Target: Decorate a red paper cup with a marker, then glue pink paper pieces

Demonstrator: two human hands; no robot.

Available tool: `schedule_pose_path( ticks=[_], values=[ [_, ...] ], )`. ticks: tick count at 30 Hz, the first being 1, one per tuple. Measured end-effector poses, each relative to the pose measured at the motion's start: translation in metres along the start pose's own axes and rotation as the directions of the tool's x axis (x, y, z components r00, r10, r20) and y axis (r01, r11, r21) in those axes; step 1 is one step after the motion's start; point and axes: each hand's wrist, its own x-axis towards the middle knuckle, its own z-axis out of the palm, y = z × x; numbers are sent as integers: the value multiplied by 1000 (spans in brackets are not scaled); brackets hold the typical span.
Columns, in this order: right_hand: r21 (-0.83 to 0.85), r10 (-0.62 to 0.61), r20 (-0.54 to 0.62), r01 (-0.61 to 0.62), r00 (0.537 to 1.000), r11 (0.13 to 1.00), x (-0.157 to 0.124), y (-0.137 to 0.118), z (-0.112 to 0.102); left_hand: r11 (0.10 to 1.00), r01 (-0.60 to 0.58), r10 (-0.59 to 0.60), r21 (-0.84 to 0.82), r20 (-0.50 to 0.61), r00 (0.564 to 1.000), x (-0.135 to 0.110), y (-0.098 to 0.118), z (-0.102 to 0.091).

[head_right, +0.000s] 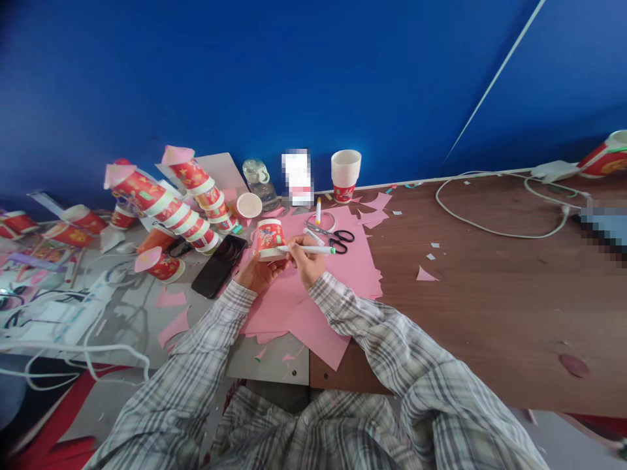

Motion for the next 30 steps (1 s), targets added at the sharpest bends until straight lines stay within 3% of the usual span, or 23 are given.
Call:
schedule_pose_path(
  ticks=[30],
  values=[
    [-71, 7, 30, -4, 1000, 997, -1, -4, 3, 1000, -18, 18, -6, -28, 999, 1, -1, 1]
  ],
)
